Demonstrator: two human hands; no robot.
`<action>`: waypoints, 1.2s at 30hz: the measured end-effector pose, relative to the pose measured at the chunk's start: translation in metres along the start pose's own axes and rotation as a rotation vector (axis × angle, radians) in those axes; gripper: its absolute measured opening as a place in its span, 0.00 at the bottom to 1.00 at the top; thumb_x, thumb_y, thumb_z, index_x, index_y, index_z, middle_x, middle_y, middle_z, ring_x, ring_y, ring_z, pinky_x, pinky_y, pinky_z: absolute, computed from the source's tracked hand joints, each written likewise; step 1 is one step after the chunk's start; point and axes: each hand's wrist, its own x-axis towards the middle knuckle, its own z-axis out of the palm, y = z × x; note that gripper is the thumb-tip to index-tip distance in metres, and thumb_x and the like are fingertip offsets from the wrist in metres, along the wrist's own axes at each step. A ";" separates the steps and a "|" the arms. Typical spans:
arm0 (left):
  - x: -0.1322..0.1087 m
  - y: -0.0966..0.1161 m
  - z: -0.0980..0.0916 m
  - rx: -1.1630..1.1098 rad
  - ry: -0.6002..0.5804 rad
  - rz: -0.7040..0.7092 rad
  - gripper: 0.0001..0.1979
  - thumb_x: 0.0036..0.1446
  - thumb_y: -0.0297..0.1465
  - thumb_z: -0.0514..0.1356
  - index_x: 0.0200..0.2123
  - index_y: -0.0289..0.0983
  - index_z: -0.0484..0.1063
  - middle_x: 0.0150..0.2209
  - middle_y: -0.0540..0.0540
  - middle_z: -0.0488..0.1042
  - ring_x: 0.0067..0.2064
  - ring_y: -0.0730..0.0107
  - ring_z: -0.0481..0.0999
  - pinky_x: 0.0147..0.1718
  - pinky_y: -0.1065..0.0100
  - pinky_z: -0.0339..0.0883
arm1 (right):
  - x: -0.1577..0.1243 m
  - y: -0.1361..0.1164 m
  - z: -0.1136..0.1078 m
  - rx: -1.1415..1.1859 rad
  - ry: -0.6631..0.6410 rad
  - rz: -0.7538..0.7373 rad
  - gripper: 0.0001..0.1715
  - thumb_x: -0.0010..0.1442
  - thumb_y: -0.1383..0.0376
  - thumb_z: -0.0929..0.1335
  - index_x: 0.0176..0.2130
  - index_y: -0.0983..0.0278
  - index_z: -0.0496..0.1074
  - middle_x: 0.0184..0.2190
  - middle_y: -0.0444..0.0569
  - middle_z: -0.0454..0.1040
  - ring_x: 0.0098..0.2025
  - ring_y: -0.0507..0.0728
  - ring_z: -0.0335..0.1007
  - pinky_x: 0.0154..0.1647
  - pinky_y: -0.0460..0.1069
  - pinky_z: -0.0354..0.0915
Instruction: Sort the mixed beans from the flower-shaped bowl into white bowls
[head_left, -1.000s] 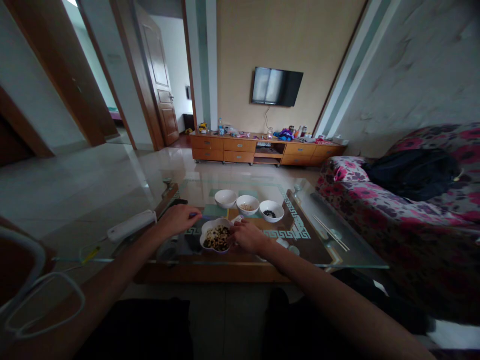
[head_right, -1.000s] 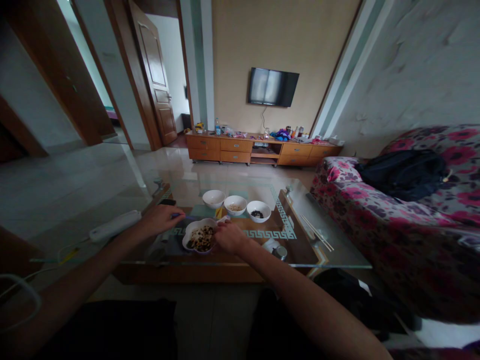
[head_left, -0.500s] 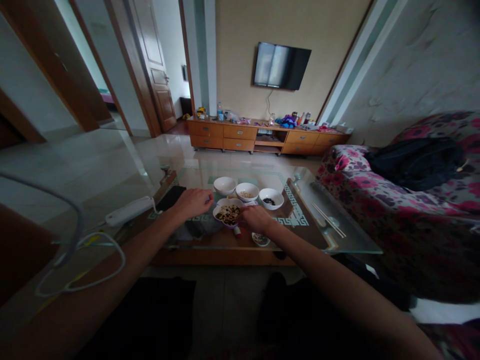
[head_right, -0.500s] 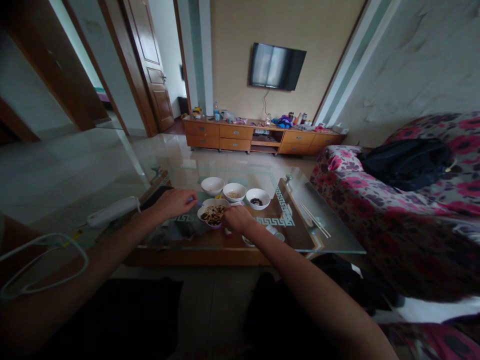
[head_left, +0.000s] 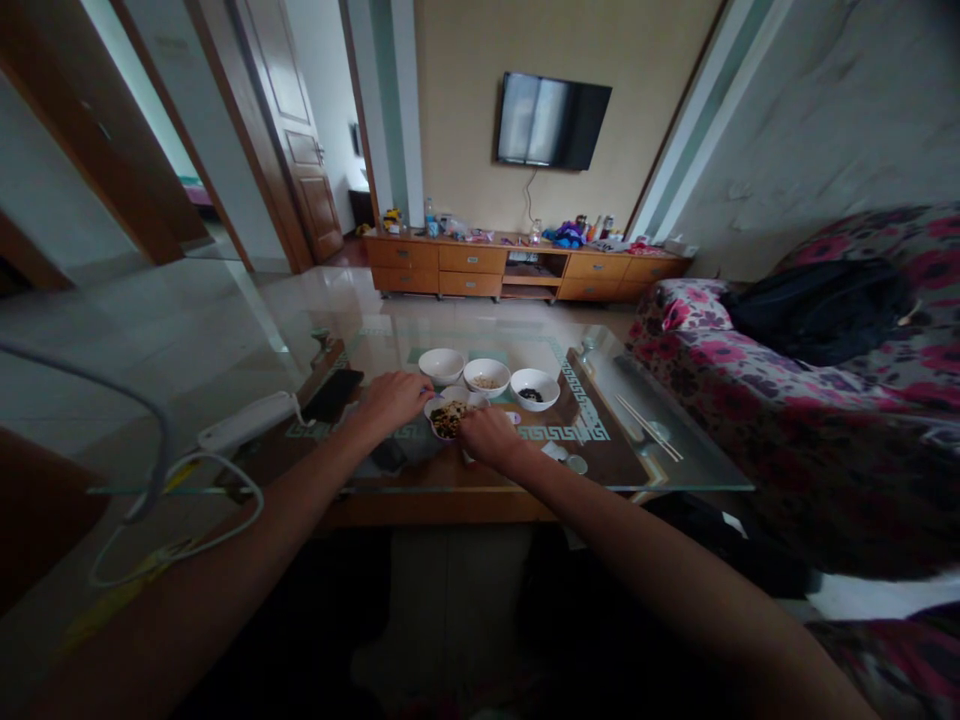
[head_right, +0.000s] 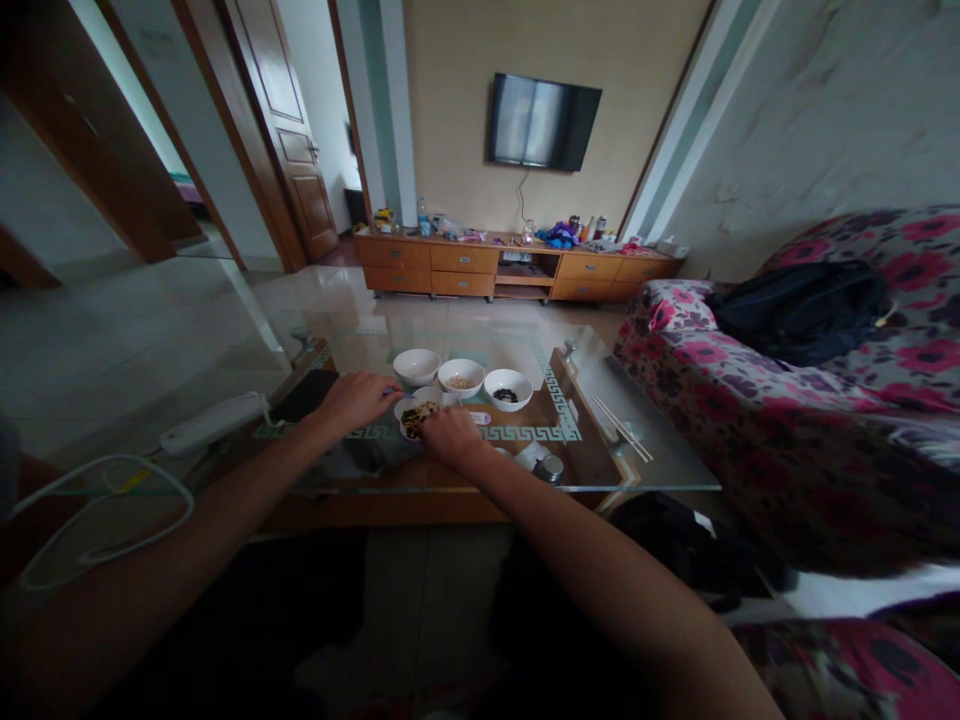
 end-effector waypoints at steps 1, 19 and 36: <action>0.002 0.002 0.001 0.008 0.001 -0.005 0.17 0.70 0.41 0.56 0.49 0.43 0.82 0.45 0.39 0.81 0.48 0.51 0.79 0.47 0.60 0.68 | -0.001 -0.003 -0.001 0.001 0.014 -0.001 0.17 0.71 0.71 0.63 0.43 0.74 0.81 0.42 0.66 0.80 0.44 0.69 0.79 0.42 0.56 0.71; 0.009 -0.003 0.020 -0.013 0.004 0.003 0.17 0.70 0.40 0.55 0.48 0.42 0.83 0.45 0.39 0.81 0.47 0.46 0.80 0.43 0.57 0.69 | -0.020 -0.151 -0.024 0.139 0.258 -1.303 0.14 0.74 0.57 0.68 0.44 0.63 0.80 0.41 0.44 0.82 0.42 0.56 0.79 0.40 0.53 0.68; 0.008 0.009 0.022 0.038 0.002 0.010 0.16 0.71 0.40 0.55 0.51 0.46 0.83 0.46 0.42 0.82 0.47 0.49 0.81 0.44 0.57 0.72 | -0.028 -0.140 -0.055 0.059 -0.133 -1.147 0.22 0.79 0.57 0.60 0.55 0.64 0.77 0.52 0.46 0.80 0.52 0.59 0.78 0.42 0.55 0.70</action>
